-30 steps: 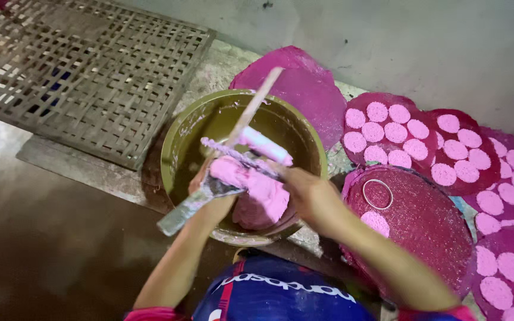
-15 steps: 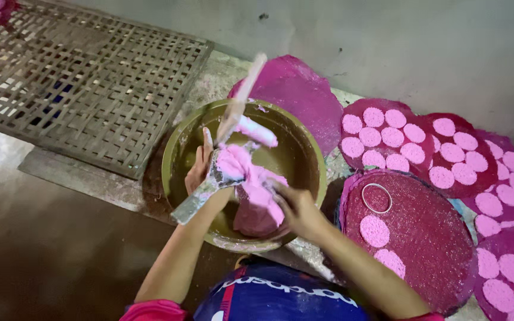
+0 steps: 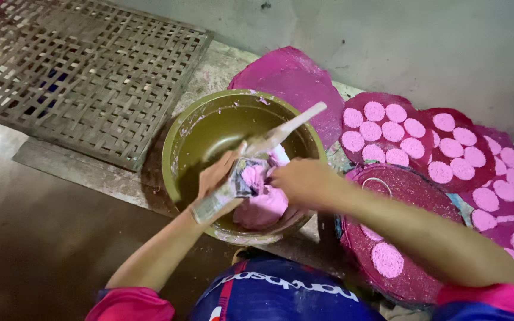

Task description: The person presses pink dough in a metal hand press over a basin, then extrudes the dough onto round patterned trays to form pink cakes, repeating the filling and pressing cycle. They then stack the filled trays on a bamboo rack and cover them with woven bamboo lids.

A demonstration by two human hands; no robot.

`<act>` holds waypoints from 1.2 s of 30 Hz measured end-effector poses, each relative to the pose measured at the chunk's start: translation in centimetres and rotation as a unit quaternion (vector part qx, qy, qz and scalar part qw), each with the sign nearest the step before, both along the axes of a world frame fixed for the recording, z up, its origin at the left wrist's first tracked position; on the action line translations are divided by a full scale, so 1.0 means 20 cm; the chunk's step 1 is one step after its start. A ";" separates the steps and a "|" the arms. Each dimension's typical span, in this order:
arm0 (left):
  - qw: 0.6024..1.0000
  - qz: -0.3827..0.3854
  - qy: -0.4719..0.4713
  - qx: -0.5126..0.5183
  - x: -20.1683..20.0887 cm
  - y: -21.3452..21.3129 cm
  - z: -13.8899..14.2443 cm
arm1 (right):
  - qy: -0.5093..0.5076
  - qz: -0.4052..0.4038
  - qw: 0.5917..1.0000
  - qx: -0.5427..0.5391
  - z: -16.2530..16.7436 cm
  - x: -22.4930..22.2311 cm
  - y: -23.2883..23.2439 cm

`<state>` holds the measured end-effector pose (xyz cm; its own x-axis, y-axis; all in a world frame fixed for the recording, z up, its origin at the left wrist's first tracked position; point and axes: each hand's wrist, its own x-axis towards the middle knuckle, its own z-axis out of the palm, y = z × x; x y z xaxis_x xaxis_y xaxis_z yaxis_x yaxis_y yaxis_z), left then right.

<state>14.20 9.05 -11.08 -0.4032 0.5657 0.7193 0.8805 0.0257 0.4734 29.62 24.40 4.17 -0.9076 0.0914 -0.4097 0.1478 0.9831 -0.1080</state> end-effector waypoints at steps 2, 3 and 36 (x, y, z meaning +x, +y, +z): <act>0.905 -0.007 -0.340 -0.255 0.06 -0.01 0.00 | 0.078 0.113 0.975 0.172 -0.09 0.04 -0.11; 0.790 -0.010 -0.488 -0.370 0.07 -0.02 0.00 | 0.161 0.200 0.937 0.238 -0.13 0.07 -0.16; 0.947 -0.042 -0.266 -0.176 -0.12 -0.17 0.04 | 0.128 0.166 0.960 0.187 0.26 0.13 -0.09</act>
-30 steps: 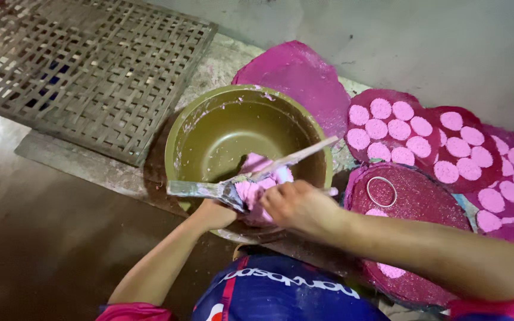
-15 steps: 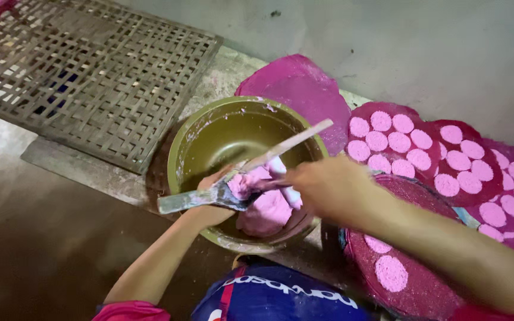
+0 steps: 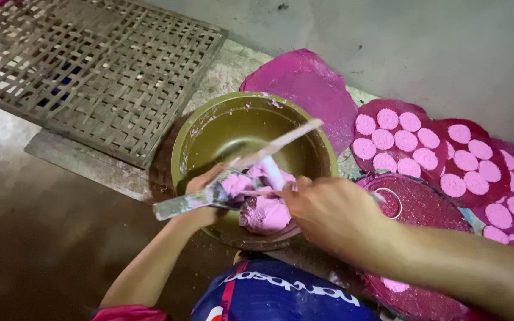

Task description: The person presses pink dough in a metal hand press over a basin, then extrudes the dough onto round patterned trays to form pink cakes, repeating the filling and pressing cycle. They then stack the filled trays on a bamboo rack and cover them with woven bamboo lids.

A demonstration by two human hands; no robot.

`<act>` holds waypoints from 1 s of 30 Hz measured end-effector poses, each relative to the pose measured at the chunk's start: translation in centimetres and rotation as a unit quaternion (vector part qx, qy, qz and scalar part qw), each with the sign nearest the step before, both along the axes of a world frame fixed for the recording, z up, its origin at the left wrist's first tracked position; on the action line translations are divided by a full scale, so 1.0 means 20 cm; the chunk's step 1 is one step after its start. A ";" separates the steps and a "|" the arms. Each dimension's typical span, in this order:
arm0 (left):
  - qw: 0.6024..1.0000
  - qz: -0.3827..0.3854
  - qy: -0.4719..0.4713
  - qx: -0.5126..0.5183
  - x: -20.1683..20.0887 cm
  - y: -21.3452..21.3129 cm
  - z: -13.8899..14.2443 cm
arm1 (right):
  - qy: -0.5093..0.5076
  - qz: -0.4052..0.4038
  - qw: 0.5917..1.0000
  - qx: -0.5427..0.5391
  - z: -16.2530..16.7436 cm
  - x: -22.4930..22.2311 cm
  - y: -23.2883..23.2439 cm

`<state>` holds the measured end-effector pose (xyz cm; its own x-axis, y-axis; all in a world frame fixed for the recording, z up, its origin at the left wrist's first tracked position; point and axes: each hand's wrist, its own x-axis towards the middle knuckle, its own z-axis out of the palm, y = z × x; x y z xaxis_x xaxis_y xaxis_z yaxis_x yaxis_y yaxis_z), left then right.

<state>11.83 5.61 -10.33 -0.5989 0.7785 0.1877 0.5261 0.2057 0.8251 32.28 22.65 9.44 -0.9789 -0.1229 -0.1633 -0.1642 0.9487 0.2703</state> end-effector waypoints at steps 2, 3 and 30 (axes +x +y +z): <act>0.998 -0.049 0.027 -0.042 0.04 0.02 0.01 | 0.037 0.020 0.999 -0.009 -0.13 -0.11 -0.05; 0.995 -0.072 0.042 -0.060 0.06 0.04 0.00 | 0.036 0.024 0.999 0.020 -0.20 -0.14 -0.08; 0.877 0.227 0.422 0.034 0.00 0.16 0.05 | 0.197 -0.168 0.786 -0.561 -0.69 -0.06 0.15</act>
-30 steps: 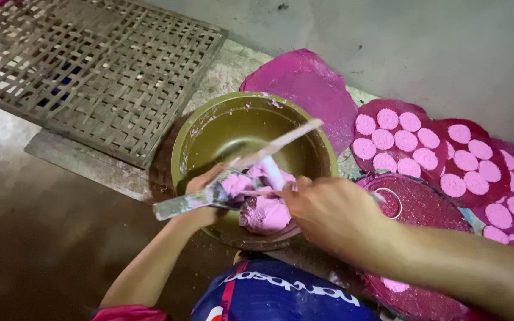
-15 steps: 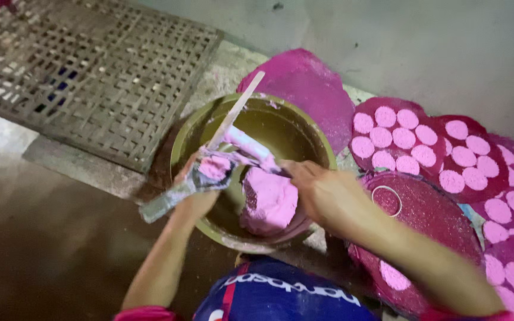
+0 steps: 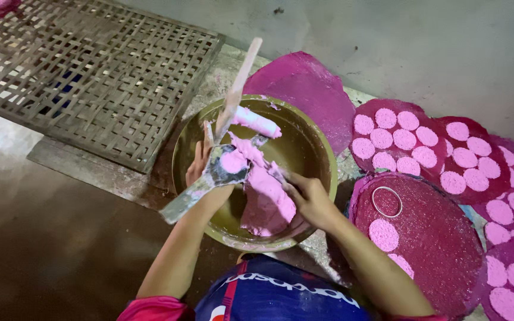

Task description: The person presses pink dough in a metal hand press over a basin, then extrudes the dough onto round patterned trays to form pink cakes, repeating the filling and pressing cycle. They then stack the filled trays on a bamboo rack and cover them with woven bamboo lids.

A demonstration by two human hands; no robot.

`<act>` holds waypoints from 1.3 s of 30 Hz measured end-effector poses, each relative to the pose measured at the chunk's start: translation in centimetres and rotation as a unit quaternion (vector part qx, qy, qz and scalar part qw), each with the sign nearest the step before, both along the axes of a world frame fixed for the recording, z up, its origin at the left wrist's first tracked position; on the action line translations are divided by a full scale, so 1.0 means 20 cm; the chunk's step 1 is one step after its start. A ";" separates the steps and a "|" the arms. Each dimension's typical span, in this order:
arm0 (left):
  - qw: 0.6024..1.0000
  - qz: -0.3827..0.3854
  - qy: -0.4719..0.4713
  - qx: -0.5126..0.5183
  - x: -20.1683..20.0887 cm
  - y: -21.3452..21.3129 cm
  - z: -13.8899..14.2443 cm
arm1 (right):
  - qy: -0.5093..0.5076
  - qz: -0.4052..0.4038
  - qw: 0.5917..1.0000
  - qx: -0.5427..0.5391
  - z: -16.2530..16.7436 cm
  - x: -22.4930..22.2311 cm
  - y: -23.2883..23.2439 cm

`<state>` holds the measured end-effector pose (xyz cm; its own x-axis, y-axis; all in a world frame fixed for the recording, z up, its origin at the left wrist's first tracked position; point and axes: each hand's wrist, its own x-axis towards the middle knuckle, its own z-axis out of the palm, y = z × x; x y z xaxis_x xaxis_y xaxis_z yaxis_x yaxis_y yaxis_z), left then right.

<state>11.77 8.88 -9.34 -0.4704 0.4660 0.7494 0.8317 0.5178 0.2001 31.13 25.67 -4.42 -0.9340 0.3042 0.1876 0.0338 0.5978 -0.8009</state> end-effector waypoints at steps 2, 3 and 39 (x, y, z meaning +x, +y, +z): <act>0.980 -0.011 -0.198 0.004 0.00 0.02 0.00 | -0.100 -0.039 0.994 0.007 -0.03 -0.02 -0.05; 0.955 -0.016 -0.295 0.007 -0.02 0.01 -0.01 | -0.150 -0.056 0.987 0.011 -0.05 -0.01 -0.09; 0.137 -0.472 -0.849 0.195 0.58 -0.07 -0.28 | 0.269 -0.061 0.898 -0.342 -0.15 0.31 0.12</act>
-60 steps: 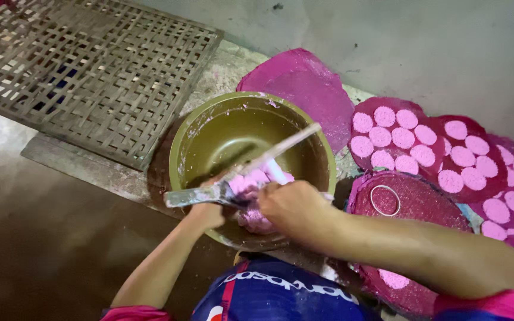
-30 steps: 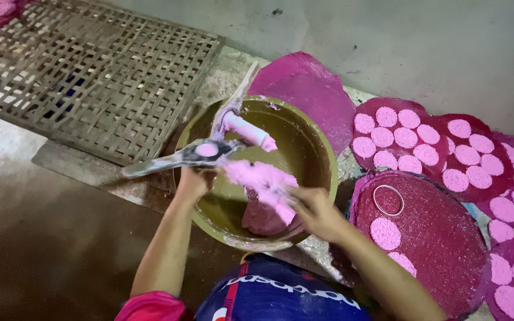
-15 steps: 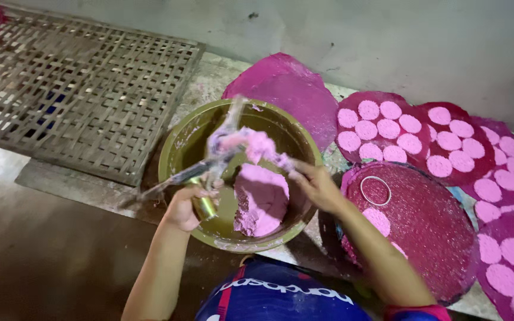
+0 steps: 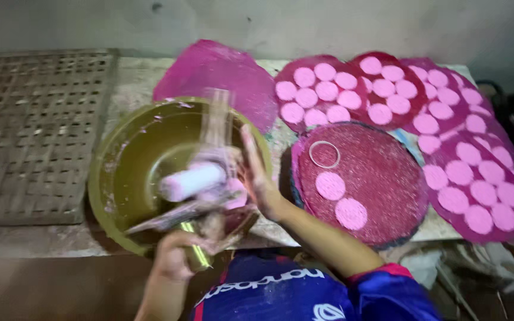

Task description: The person presses pink dough in a metal hand press over a basin, then extrudes the dough onto round patterned trays to form pink cakes, repeating the filling and pressing cycle. They then stack the filled trays on a bamboo rack and cover them with woven bamboo lids.

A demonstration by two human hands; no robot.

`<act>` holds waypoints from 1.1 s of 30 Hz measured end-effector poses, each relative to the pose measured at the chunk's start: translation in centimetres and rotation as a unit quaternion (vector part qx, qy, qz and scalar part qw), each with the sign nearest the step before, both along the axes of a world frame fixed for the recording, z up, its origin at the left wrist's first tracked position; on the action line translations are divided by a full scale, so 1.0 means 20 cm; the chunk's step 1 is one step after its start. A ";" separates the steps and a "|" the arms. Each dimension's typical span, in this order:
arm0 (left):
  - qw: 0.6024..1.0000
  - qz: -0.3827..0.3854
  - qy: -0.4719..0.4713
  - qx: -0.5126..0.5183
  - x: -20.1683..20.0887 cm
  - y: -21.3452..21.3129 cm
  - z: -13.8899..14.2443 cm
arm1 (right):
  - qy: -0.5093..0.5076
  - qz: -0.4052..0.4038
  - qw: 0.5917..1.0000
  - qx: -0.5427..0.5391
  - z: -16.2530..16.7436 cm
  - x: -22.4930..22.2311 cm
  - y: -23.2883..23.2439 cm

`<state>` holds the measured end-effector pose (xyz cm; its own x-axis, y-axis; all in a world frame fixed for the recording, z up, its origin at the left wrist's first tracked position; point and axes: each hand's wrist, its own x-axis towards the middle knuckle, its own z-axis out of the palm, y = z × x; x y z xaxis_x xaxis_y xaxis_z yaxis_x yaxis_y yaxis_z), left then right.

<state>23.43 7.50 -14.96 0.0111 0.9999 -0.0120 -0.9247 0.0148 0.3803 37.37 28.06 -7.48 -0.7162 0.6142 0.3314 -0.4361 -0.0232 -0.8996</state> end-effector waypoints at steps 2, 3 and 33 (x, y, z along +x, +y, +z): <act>0.992 -0.121 -0.014 0.014 0.27 0.15 0.04 | 0.134 0.145 0.965 -0.171 0.08 0.18 0.01; 0.989 -0.116 0.084 -0.033 0.36 0.21 0.07 | 0.201 0.218 0.922 -0.250 0.12 0.28 0.03; 0.743 -0.181 0.642 -0.046 1.62 1.35 0.55 | -0.251 0.256 0.930 -0.083 0.16 2.38 0.54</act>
